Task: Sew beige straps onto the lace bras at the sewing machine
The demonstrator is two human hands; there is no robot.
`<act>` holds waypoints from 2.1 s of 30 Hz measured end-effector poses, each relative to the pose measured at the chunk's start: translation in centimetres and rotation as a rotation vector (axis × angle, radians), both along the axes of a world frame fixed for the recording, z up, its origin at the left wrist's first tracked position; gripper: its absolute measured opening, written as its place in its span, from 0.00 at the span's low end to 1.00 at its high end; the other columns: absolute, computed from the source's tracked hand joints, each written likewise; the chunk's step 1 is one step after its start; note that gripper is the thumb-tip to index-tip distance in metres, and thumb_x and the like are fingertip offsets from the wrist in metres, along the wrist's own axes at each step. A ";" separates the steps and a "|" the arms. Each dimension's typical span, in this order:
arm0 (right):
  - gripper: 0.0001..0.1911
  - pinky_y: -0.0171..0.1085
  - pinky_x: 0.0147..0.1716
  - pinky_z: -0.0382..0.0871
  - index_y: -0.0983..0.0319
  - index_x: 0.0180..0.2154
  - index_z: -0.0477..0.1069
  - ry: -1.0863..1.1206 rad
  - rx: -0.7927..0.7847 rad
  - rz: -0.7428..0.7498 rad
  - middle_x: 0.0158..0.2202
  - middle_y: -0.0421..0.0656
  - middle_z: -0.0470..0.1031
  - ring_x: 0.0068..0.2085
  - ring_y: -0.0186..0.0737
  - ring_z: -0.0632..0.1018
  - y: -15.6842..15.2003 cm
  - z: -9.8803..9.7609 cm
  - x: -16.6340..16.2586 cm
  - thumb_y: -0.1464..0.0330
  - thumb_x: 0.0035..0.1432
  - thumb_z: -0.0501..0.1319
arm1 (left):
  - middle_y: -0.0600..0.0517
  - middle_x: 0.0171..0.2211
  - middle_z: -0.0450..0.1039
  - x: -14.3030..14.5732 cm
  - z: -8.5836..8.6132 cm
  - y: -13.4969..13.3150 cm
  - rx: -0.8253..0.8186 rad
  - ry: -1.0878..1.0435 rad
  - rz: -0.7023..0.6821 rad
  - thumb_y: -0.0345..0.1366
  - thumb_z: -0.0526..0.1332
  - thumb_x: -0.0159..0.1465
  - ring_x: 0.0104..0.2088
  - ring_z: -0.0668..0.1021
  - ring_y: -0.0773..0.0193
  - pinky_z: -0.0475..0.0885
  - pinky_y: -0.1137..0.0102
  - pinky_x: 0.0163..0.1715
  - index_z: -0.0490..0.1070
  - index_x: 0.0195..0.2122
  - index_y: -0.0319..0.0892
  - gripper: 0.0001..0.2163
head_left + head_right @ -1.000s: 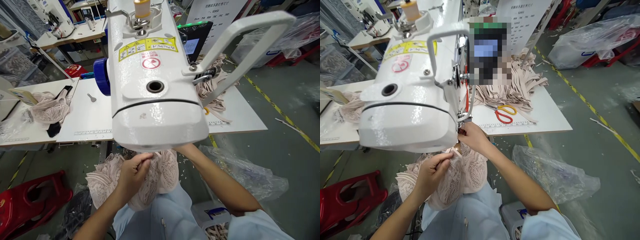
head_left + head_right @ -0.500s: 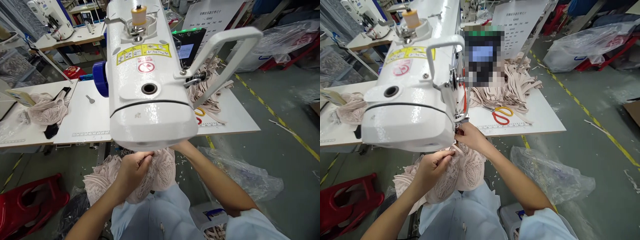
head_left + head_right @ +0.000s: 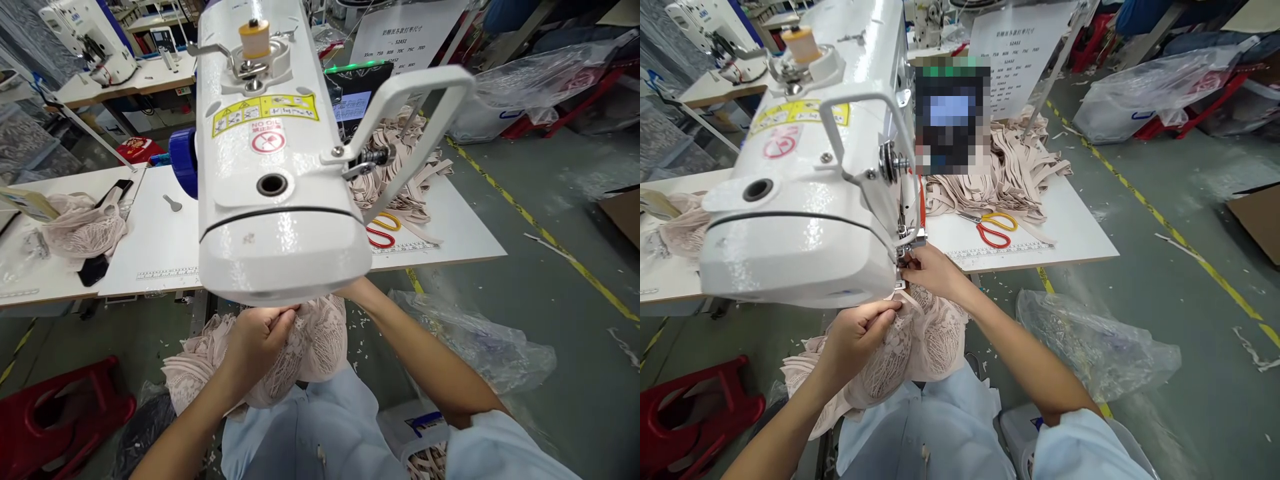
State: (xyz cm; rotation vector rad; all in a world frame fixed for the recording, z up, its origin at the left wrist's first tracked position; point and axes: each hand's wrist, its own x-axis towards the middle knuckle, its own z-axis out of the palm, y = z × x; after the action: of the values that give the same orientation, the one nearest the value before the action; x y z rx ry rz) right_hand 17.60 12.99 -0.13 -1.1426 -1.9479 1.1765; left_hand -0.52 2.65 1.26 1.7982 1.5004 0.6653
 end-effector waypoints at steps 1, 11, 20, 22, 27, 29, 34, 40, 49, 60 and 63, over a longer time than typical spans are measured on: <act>0.12 0.34 0.21 0.57 0.58 0.19 0.61 0.002 0.011 -0.002 0.18 0.37 0.59 0.23 0.35 0.61 0.0 -0.1 0.0 0.70 0.50 0.60 | 0.52 0.40 0.82 0.0 0.0 0.0 0.007 0.008 -0.003 0.36 0.57 0.67 0.40 0.83 0.59 0.76 0.72 0.36 0.80 0.42 0.46 0.11; 0.13 0.37 0.27 0.64 0.58 0.18 0.61 0.018 0.017 0.028 0.19 0.37 0.60 0.25 0.38 0.65 0.3 -0.3 0.1 0.69 0.50 0.61 | 0.52 0.40 0.82 -0.1 -0.2 -0.2 0.059 0.049 -0.020 0.36 0.57 0.68 0.39 0.83 0.59 0.76 0.72 0.36 0.79 0.44 0.45 0.11; 0.02 0.37 0.34 0.65 0.61 0.28 0.69 0.131 0.136 -0.076 0.32 0.41 0.71 0.33 0.39 0.70 -0.1 -2.0 -0.6 0.69 0.52 0.60 | 0.52 0.43 0.81 -1.4 -1.1 -0.9 0.222 0.194 -0.042 0.35 0.56 0.68 0.42 0.82 0.60 0.76 0.72 0.39 0.77 0.46 0.45 0.11; 0.02 0.37 0.33 0.64 0.61 0.29 0.70 0.115 0.148 -0.124 0.32 0.41 0.71 0.33 0.40 0.70 -0.2 -2.3 -0.9 0.70 0.53 0.60 | 0.52 0.42 0.82 -1.6 -1.3 -1.0 0.255 0.214 -0.034 0.35 0.56 0.68 0.40 0.83 0.61 0.75 0.73 0.37 0.77 0.46 0.45 0.11; 0.02 0.38 0.36 0.64 0.61 0.32 0.71 0.095 0.159 -0.157 0.37 0.43 0.72 0.39 0.44 0.73 -0.7 -1.6 -1.5 0.71 0.53 0.60 | 0.51 0.41 0.82 -2.0 -1.9 -1.3 0.337 0.250 -0.009 0.34 0.56 0.68 0.39 0.83 0.61 0.74 0.73 0.37 0.77 0.45 0.44 0.11; 0.03 0.38 0.35 0.64 0.61 0.32 0.71 0.089 0.158 -0.161 0.38 0.44 0.72 0.40 0.44 0.73 -0.7 -1.5 -1.5 0.72 0.52 0.60 | 0.51 0.40 0.82 -2.0 -2.1 -1.3 0.369 0.261 -0.010 0.34 0.56 0.68 0.40 0.82 0.60 0.74 0.72 0.38 0.77 0.45 0.44 0.11; 0.03 0.39 0.38 0.64 0.61 0.32 0.71 0.103 0.193 -0.145 0.37 0.45 0.72 0.39 0.43 0.72 -0.4 -2.3 -1.3 0.71 0.54 0.59 | 0.51 0.39 0.82 -1.9 -2.3 -1.2 0.412 0.318 -0.050 0.34 0.55 0.68 0.37 0.83 0.60 0.74 0.72 0.36 0.77 0.44 0.44 0.11; 0.02 0.37 0.37 0.63 0.62 0.30 0.69 0.152 0.244 -0.135 0.38 0.44 0.71 0.38 0.41 0.71 -0.3 -3.0 -1.1 0.70 0.53 0.59 | 0.50 0.39 0.82 -1.4 -2.3 -1.0 0.460 0.337 -0.083 0.33 0.56 0.67 0.36 0.83 0.60 0.73 0.72 0.34 0.77 0.44 0.44 0.11; 0.01 0.36 0.37 0.64 0.63 0.30 0.71 0.173 0.244 -0.152 0.38 0.43 0.70 0.38 0.38 0.71 -0.5 -3.0 -0.9 0.73 0.53 0.60 | 0.49 0.39 0.81 -1.6 -3.1 -1.1 0.564 0.328 -0.050 0.32 0.56 0.68 0.37 0.82 0.60 0.73 0.71 0.37 0.74 0.47 0.41 0.10; 0.03 0.37 0.37 0.68 0.61 0.33 0.72 0.184 0.206 -0.196 0.46 0.45 0.72 0.36 0.37 0.73 -1.4 -3.0 -1.0 0.70 0.55 0.60 | 0.38 0.53 0.70 2.7 -3.4 -4.2 0.656 0.515 0.059 0.35 0.61 0.65 0.53 0.71 0.48 0.63 0.56 0.53 0.65 0.59 0.37 0.21; 0.04 0.39 0.38 0.68 0.60 0.31 0.72 0.175 0.197 -0.204 0.42 0.44 0.72 0.38 0.40 0.74 -1.5 -2.9 -1.0 0.69 0.56 0.59 | 0.38 0.56 0.69 4.2 -3.4 -4.6 0.617 0.595 0.093 0.40 0.61 0.65 0.53 0.70 0.46 0.62 0.55 0.53 0.65 0.60 0.37 0.24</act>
State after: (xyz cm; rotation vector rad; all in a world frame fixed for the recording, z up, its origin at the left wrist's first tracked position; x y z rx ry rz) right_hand 16.58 11.50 -3.01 -1.0688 -1.7276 0.9222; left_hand 3.66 -1.98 -2.10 2.5713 1.9085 0.7294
